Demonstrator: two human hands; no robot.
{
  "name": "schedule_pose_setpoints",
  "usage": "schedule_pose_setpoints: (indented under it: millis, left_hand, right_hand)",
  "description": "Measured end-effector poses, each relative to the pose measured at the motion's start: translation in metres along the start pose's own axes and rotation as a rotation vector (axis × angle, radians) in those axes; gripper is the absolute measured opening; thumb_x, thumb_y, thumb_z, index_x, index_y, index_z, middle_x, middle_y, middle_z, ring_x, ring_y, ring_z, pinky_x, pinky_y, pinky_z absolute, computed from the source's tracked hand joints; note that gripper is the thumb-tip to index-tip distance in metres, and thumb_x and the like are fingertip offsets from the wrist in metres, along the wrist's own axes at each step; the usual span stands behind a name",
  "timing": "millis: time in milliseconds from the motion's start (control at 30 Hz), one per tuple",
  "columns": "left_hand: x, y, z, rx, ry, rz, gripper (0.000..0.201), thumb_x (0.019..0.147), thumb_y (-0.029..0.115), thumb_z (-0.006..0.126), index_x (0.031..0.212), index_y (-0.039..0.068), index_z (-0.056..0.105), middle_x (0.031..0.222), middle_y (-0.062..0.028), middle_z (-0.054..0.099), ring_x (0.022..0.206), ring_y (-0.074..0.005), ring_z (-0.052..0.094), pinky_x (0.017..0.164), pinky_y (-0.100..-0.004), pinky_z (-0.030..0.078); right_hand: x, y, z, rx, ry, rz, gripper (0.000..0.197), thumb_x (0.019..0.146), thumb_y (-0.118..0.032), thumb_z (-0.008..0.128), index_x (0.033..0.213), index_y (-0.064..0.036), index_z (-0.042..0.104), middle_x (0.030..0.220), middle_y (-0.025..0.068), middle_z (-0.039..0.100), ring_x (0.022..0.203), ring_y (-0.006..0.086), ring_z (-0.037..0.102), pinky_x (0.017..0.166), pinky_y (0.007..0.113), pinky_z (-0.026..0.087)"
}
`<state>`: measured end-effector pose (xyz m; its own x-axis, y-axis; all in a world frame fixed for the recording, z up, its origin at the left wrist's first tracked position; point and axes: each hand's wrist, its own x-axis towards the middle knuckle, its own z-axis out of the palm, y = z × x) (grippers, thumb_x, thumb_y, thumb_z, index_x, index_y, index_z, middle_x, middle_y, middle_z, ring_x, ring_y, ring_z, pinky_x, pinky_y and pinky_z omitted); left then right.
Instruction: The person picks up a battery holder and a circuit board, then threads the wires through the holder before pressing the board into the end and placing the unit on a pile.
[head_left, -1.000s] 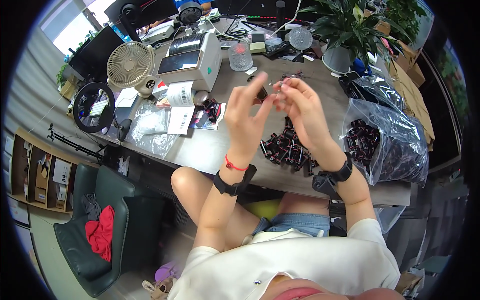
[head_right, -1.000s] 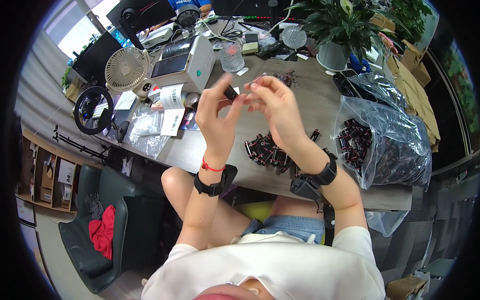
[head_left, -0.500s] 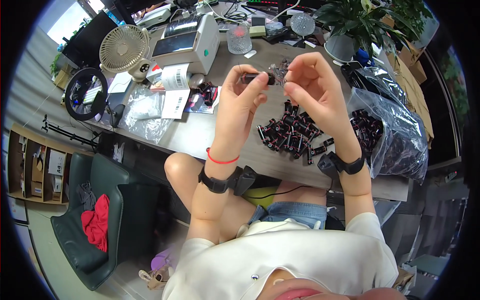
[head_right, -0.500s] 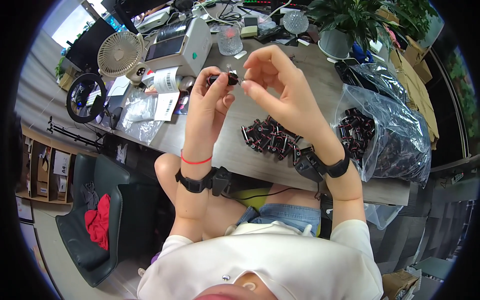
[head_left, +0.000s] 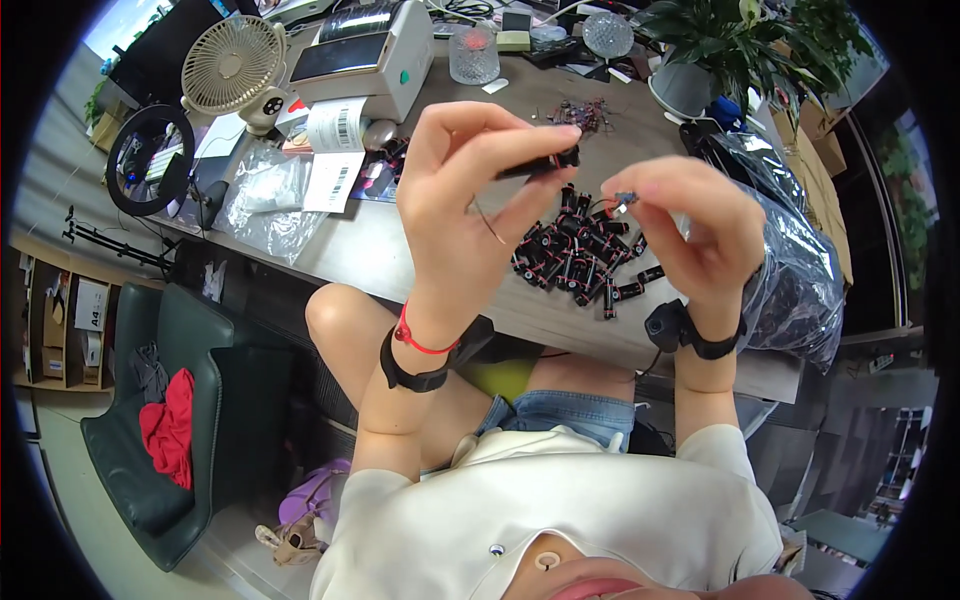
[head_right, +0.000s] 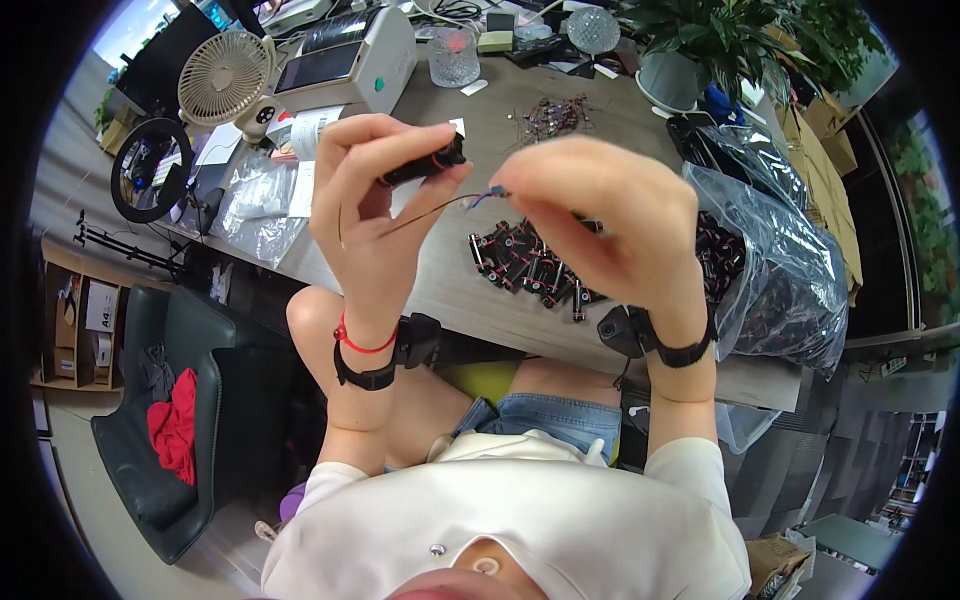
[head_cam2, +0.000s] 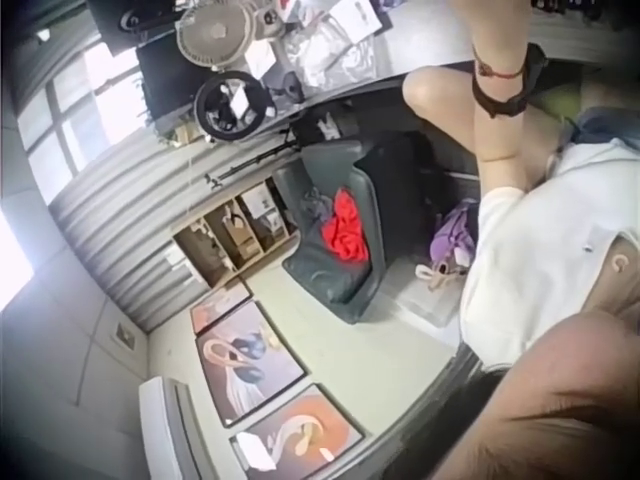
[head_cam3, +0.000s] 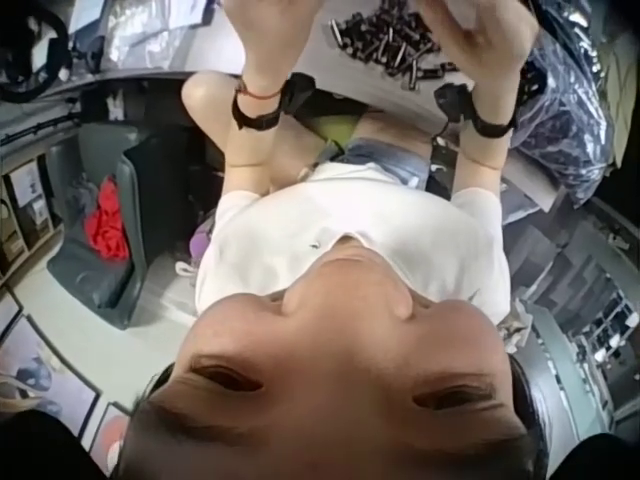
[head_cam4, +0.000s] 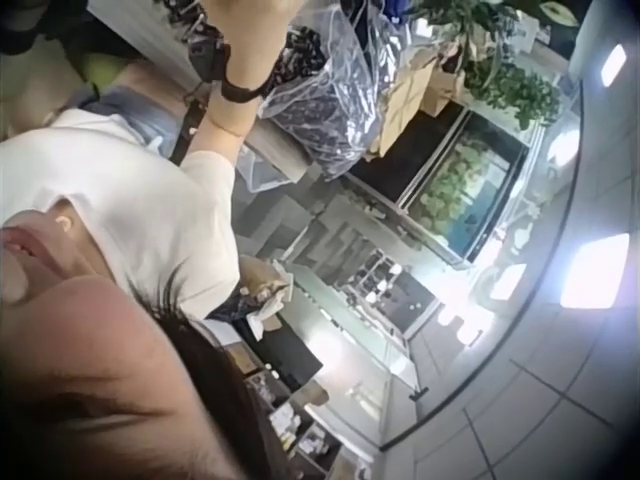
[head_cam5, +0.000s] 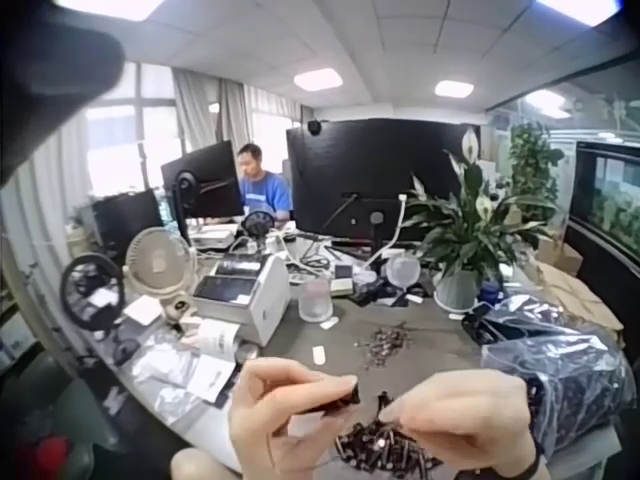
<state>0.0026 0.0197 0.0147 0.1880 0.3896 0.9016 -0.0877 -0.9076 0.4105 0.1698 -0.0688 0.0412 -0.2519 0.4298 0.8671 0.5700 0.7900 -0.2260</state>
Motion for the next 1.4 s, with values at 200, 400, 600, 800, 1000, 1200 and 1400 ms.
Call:
schedule_pose_setpoints:
  millis: [200,400,600,800,1000,1200,1400]
  left_hand:
    - [-0.004,0.014,0.003,-0.174,0.002,-0.178,0.032,0.076,-0.009,0.067,0.106,-0.004,0.06,0.093,-0.0058,0.06,0.084,-0.0101,0.06,0.074,-0.0235,0.053]
    - [0.001,0.02,-0.001,-0.644,-0.284,-0.761,0.029,0.081,0.002,0.066,0.109,0.001,0.058,0.087,-0.0058,0.063,0.075,-0.0073,0.061,0.058,-0.0193,0.048]
    - [0.0,0.012,-0.002,-0.5,-0.455,-0.599,0.027,0.085,0.006,0.063,0.111,0.0,0.053,0.086,-0.0036,0.061,0.073,-0.0053,0.057,0.059,-0.018,0.043]
    - [-0.006,0.016,0.0,-0.34,-0.45,-0.495,0.027,0.086,0.005,0.063,0.11,-0.001,0.053,0.092,-0.0029,0.06,0.079,-0.0052,0.054,0.068,-0.0182,0.044]
    - [-0.005,0.02,0.0,-0.307,-0.466,-0.515,0.025,0.086,0.005,0.063,0.108,0.0,0.054,0.09,-0.0042,0.06,0.08,-0.0055,0.054,0.07,-0.0183,0.044]
    - [-0.006,0.021,0.002,-0.186,-0.235,-0.382,0.027,0.084,0.004,0.065,0.108,0.002,0.055,0.087,-0.003,0.06,0.077,-0.0063,0.055,0.068,-0.0193,0.045]
    - [-0.007,0.023,0.001,-0.067,-0.18,-0.29,0.029,0.082,0.003,0.067,0.108,0.003,0.055,0.085,-0.0047,0.06,0.073,-0.0101,0.057,0.064,-0.0209,0.046]
  right_hand:
    - [0.004,-0.013,-0.007,-0.116,-0.087,-0.012,0.027,0.073,0.016,0.06,0.095,0.0004,0.06,0.082,0.0134,0.065,0.072,0.0222,0.063,0.061,0.028,0.05]
    - [0.005,0.004,-0.001,0.063,-0.001,0.305,0.016,0.073,0.009,0.057,0.087,0.0007,0.061,0.077,0.0073,0.06,0.066,0.0155,0.057,0.06,0.024,0.046]
    - [0.003,0.007,-0.005,0.086,-0.124,0.369,0.017,0.076,0.012,0.052,0.089,0.0035,0.058,0.083,0.0067,0.057,0.073,0.0115,0.055,0.067,0.021,0.044]
    - [-0.002,0.008,-0.004,0.313,-0.082,0.441,0.016,0.076,0.004,0.058,0.091,-0.0009,0.053,0.077,0.0009,0.056,0.066,0.0061,0.051,0.056,0.019,0.04]
    - [-0.003,0.007,-0.002,0.26,-0.107,0.419,0.018,0.079,0.002,0.059,0.095,-0.0015,0.05,0.08,0.0003,0.056,0.07,0.0049,0.052,0.058,0.018,0.04]
    - [0.002,-0.001,0.012,0.475,0.096,0.544,0.021,0.082,-0.001,0.063,0.101,0.0012,0.054,0.086,0.0032,0.058,0.077,0.0077,0.056,0.067,0.02,0.046]
    - [0.001,-0.003,0.014,0.531,0.041,0.587,0.02,0.083,0.0,0.063,0.101,0.0035,0.056,0.091,0.0048,0.059,0.082,0.0097,0.057,0.074,0.023,0.048]
